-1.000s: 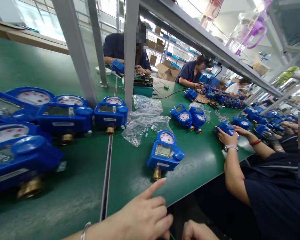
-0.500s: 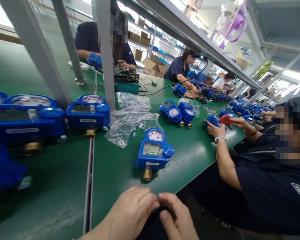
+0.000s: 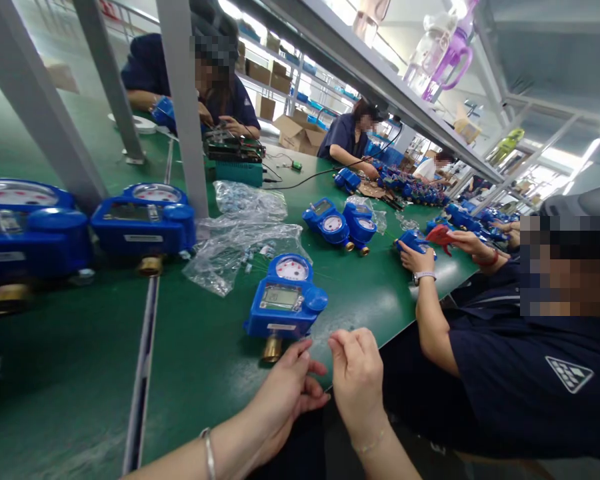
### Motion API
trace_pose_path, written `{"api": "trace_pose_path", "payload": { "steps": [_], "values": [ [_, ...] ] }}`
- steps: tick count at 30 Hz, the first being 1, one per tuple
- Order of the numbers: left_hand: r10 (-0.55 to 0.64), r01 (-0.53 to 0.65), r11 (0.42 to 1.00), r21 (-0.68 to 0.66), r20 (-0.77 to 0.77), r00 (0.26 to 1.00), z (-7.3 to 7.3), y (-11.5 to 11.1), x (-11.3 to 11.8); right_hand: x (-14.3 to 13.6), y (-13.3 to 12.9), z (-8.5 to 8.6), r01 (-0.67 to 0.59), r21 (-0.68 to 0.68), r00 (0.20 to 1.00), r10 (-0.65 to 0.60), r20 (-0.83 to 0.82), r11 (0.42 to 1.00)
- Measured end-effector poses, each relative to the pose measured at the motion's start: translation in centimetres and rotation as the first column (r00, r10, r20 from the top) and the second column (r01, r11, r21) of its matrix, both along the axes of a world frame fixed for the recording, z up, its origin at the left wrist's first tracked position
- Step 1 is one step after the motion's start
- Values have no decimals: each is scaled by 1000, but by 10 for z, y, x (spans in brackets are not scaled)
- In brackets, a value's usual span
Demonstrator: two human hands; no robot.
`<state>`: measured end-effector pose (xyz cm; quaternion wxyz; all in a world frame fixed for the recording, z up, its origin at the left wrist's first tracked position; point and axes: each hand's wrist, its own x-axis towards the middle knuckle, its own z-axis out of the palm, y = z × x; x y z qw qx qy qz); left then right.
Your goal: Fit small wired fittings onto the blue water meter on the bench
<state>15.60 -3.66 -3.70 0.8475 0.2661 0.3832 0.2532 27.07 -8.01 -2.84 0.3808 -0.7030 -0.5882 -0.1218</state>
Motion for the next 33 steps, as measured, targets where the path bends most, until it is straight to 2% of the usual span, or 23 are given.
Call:
{"api": "trace_pose_path", "payload": {
  "steps": [6,17,24,28,33],
  "values": [
    [15,-17,1000,25,44,999,-6,5,6,2,11,-8,-27,-49,1000,28,12,998],
    [-1,-7,996,91,89,996,-23,10,7,2,20,-11,-57,-101,998,60,28,993],
    [35,-46,983,179,65,997,-22,10,8,-3,24,-10,-129,-146,988,140,67,981],
    [76,-79,976,204,19,997,-20,11,9,-5,24,-14,-174,-135,985,175,-4,976],
    [143,-120,958,259,-74,987,-21,9,15,-3,20,-20,-150,-91,979,135,-150,985]
  ]
}}
